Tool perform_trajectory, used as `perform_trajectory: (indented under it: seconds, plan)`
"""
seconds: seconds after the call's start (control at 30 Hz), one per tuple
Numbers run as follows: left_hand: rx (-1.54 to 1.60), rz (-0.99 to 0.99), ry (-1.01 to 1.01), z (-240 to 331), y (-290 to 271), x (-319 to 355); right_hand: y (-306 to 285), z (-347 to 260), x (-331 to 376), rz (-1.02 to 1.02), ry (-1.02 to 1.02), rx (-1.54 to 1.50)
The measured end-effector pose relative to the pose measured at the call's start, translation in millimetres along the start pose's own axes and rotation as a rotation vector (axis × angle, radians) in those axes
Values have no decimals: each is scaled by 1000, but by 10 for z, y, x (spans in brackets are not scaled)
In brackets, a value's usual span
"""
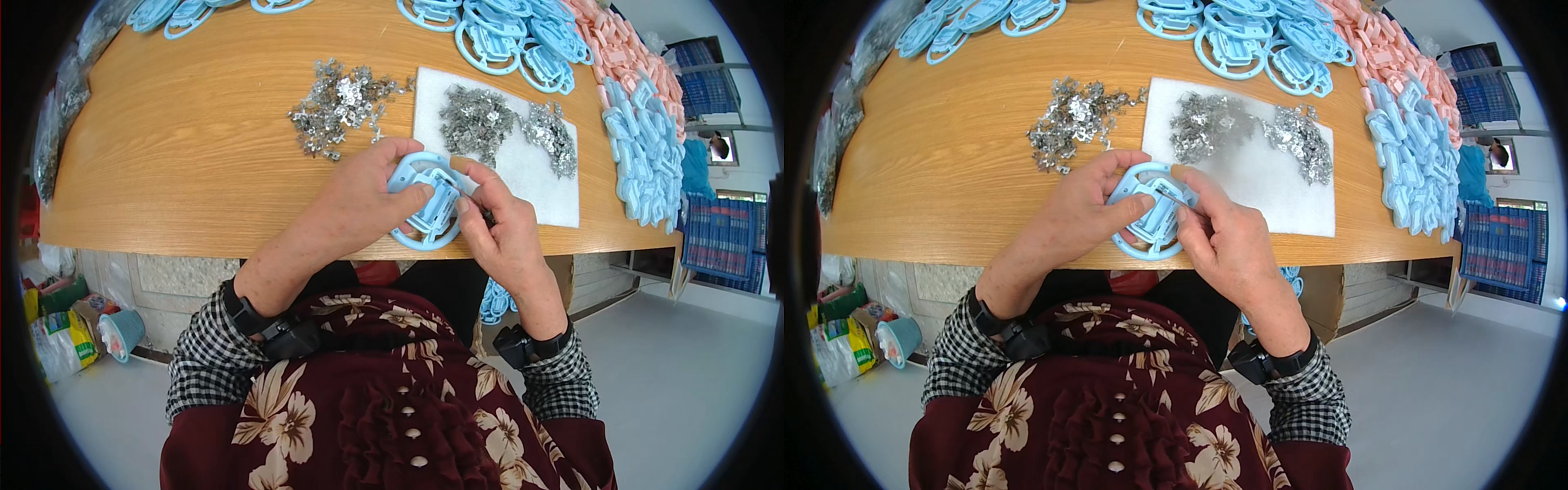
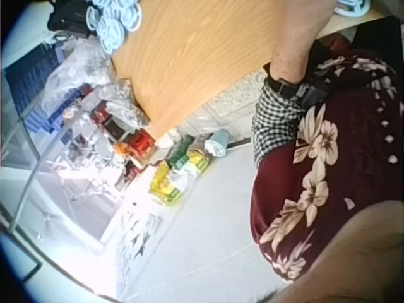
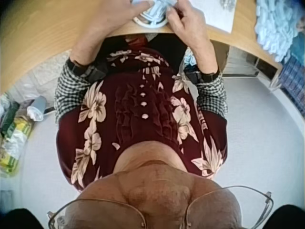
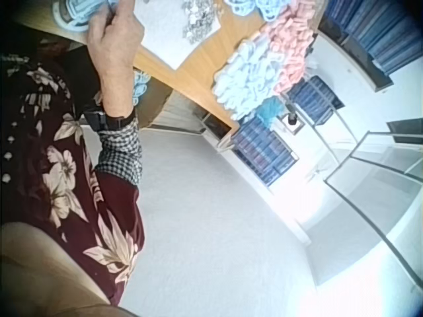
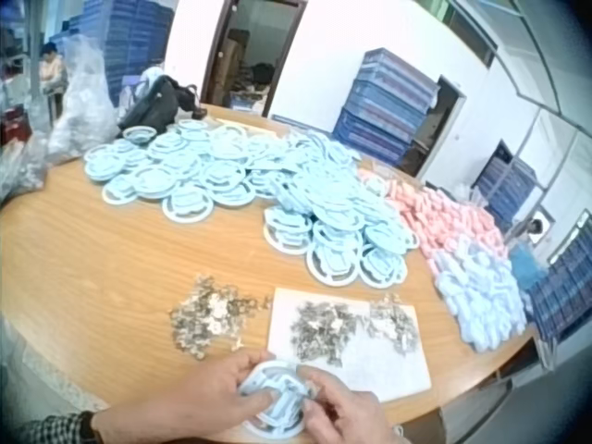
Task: Assembling small metal components onto circular blue plastic parts at a workshop table.
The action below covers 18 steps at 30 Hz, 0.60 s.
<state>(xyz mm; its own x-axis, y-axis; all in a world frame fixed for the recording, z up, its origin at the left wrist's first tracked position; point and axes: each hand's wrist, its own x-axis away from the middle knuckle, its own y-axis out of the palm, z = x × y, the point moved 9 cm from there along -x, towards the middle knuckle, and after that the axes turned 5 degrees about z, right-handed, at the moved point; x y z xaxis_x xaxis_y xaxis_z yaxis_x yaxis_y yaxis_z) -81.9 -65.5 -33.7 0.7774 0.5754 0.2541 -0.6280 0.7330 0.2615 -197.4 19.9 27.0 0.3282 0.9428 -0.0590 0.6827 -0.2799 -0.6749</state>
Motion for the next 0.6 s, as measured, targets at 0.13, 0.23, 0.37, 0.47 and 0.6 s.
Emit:
perform_trajectory:
  seconds: [0.13, 0.23, 0.37, 0.47, 0.6]
  plan:
    - [-22, 8, -7, 1, -3, 2, -60, 45, -15, 113, -25, 27]
    - [-42, 15, 0, -16, -22, -2, -77, -10, -22, 88, -99, 221]
    - [-27, 9, -1, -7, -15, 1, -65, -132, 54, 36, -184, 469]
    - [-37, 7, 3, -9, -11, -7, -80, -151, 83, 51, -241, 506]
    - [-34, 7, -7, -7, -15, 2, -50, -163, 101, 40, -248, 585]
